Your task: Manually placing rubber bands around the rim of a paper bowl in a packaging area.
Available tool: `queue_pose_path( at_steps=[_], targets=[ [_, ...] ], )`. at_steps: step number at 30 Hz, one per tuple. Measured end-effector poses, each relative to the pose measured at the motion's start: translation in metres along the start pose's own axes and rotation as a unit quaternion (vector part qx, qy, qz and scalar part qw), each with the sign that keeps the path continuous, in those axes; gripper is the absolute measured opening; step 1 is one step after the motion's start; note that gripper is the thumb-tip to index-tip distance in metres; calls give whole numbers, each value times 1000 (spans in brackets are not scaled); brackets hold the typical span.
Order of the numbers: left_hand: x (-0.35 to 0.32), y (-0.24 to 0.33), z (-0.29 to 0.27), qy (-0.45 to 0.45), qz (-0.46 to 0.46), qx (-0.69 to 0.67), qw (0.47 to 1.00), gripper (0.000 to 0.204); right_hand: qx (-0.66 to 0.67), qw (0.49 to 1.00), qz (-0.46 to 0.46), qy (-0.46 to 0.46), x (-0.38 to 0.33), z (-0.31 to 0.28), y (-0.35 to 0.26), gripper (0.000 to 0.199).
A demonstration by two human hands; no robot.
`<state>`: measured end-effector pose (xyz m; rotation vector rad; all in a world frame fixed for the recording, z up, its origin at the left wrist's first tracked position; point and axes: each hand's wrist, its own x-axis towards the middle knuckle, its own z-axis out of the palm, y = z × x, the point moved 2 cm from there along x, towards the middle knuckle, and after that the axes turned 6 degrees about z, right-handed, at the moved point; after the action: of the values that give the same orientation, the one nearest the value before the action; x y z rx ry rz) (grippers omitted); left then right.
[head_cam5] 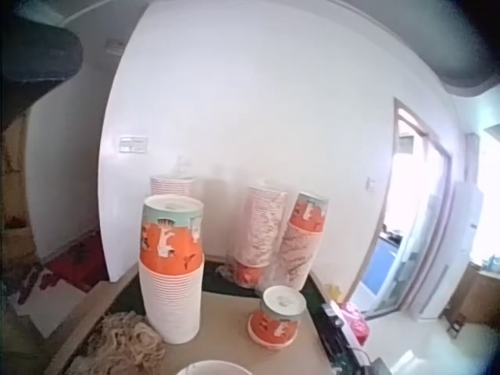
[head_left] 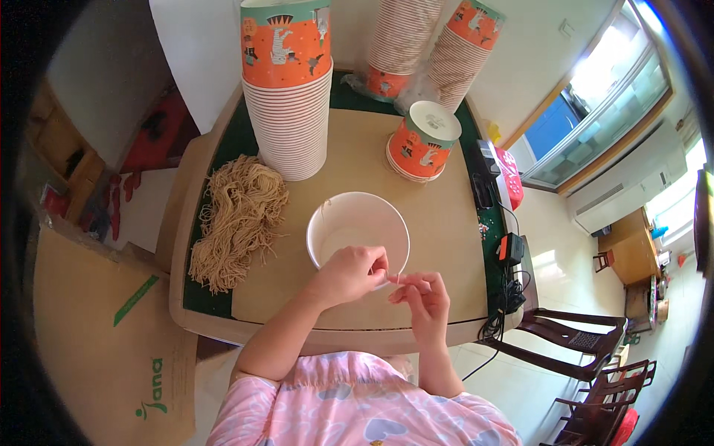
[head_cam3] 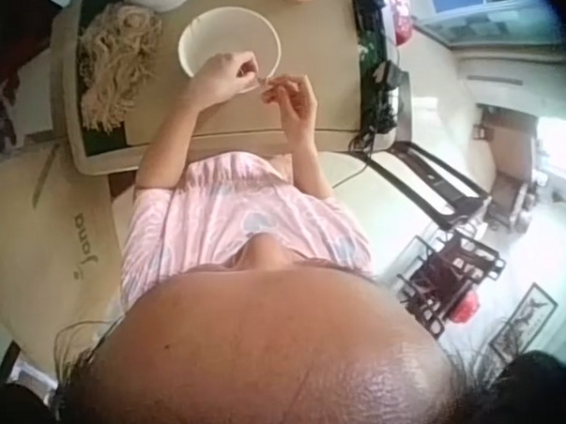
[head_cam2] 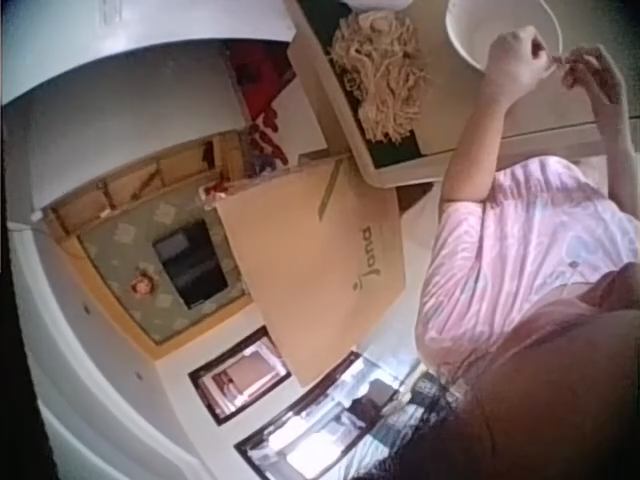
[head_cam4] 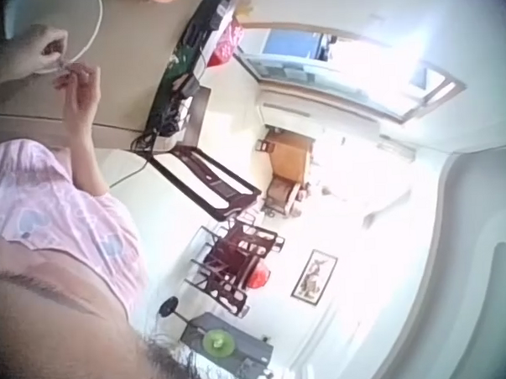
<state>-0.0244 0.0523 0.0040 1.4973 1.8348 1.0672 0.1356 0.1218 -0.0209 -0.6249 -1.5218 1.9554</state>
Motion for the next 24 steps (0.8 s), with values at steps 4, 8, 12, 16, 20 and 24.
queue_pose_path(
  at_steps=[4,8,12,16,20,24],
  targets=[
    [-1,0,2,21,-9,-60,998,13,-174,984,-18,41,10,11,-1,29],
    [-3,-3,2,30,-3,-79,996,14,-267,960,-60,53,17,18,-4,29],
    [-7,-2,5,45,2,-131,990,24,-289,954,-69,27,26,15,-6,29],
    [-8,3,11,42,-5,-123,991,33,-283,957,-62,-27,39,3,-10,30],
    [-8,-1,16,84,3,-70,994,33,-251,967,-38,-36,39,-2,-10,29],
    [-7,3,14,92,13,-58,994,20,-166,985,-44,-31,30,-2,-6,27]
  ],
)
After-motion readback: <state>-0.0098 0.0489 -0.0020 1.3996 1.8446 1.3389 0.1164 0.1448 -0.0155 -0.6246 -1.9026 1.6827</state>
